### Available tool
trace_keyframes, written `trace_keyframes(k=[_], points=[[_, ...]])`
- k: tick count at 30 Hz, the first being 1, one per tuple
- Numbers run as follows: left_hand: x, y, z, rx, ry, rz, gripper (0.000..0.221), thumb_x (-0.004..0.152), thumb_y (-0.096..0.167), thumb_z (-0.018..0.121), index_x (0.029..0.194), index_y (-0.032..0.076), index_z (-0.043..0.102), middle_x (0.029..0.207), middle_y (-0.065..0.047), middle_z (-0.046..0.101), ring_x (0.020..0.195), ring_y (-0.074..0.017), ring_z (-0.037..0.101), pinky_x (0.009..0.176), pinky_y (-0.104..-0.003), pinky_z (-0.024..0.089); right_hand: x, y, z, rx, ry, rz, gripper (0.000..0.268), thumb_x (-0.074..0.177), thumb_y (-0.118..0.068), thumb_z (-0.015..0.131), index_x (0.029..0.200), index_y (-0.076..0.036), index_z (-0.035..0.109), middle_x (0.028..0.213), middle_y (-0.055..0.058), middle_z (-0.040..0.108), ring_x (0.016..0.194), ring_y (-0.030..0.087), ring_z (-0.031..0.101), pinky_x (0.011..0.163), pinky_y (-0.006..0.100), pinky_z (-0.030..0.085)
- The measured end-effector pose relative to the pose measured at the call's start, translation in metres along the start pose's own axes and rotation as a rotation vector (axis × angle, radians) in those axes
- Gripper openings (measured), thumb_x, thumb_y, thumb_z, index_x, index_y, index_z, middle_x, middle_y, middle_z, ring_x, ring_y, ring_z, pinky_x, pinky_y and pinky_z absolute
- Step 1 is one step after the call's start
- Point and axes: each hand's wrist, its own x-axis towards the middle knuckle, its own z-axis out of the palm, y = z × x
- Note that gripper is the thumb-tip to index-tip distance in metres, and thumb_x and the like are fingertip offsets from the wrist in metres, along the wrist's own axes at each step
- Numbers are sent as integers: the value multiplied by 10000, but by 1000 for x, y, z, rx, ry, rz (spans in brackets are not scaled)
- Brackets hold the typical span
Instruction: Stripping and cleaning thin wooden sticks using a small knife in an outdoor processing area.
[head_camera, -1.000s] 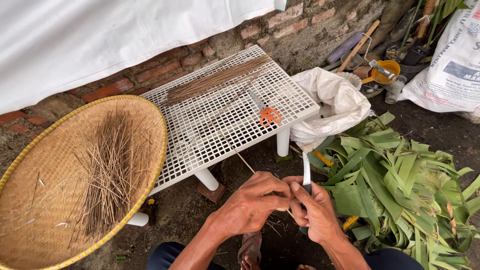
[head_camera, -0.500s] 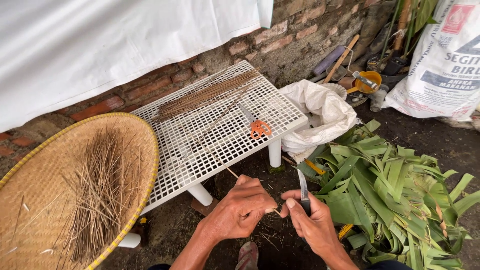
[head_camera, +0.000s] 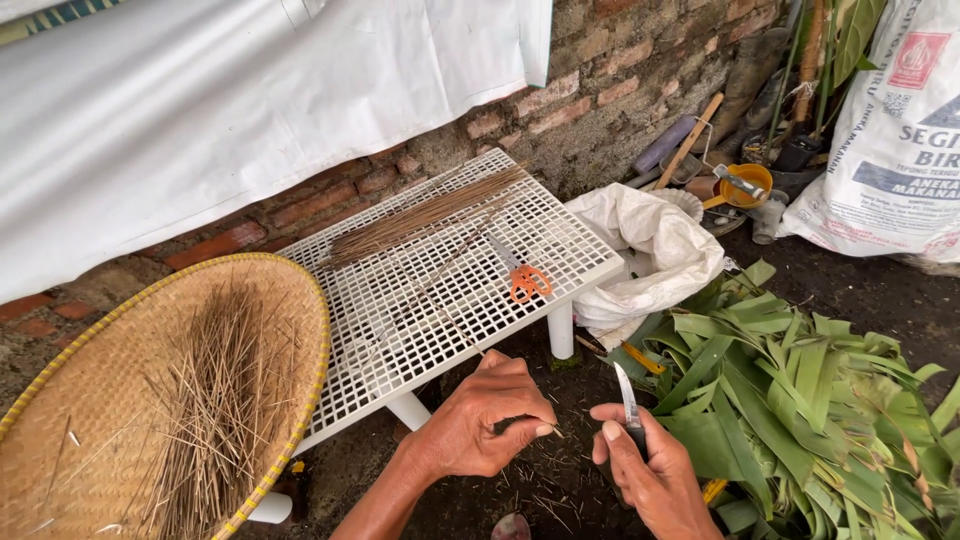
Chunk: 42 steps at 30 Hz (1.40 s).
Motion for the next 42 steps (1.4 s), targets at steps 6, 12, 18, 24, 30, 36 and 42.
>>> trace_keyframes(k=[6,12,18,24,30,36,42], points=[[10,-13,5,21,-75,-16,68,881,65,767,866,127,743,679,36,566,729,-160,419,842,-361,347,11,1,-1,26,48,67,393,1000,-158,534,1345,6,626,841,215,640,504,154,325,417,291,201],[23,-36,24,-27,-124,7,160,884,5,754,872,163,734,707,50,633,748,-146,462,926,-337,334,15,-7,-4,139,196,-46,371,1051,-68,390,1381,37,523,932,172,495,679,221,379,513,355,295],[32,-61,40,-256,53,-30,62,938,226,739,939,166,754,716,51,594,724,-128,482,909,-356,362,18,-19,-14,283,208,-207,424,1071,-89,350,1458,44,463,1008,156,448,729,212,357,557,370,318],[38,-60,53,-223,90,-17,55,886,83,772,875,127,742,726,36,596,713,-131,487,906,-343,340,26,-31,7,224,191,-264,405,1055,-98,389,1427,-27,533,920,152,544,649,174,395,480,285,323],[42,-63,50,-70,50,-12,99,830,29,754,851,125,736,730,38,621,715,-142,485,867,-341,338,20,-43,16,237,247,-236,390,1022,-78,450,1373,-54,621,855,100,541,604,122,328,479,240,222],[29,-67,45,-33,46,40,158,811,-33,741,834,122,725,721,46,643,687,-142,482,882,-347,355,18,-23,15,223,280,-216,344,1067,-166,445,1315,-24,636,831,107,503,602,148,324,478,263,213],[14,-71,46,49,-34,-19,101,846,50,774,846,146,744,742,37,647,746,-140,504,849,-334,330,14,-6,13,75,188,-247,365,1062,-147,426,1322,11,628,814,114,476,613,166,360,501,303,287]])
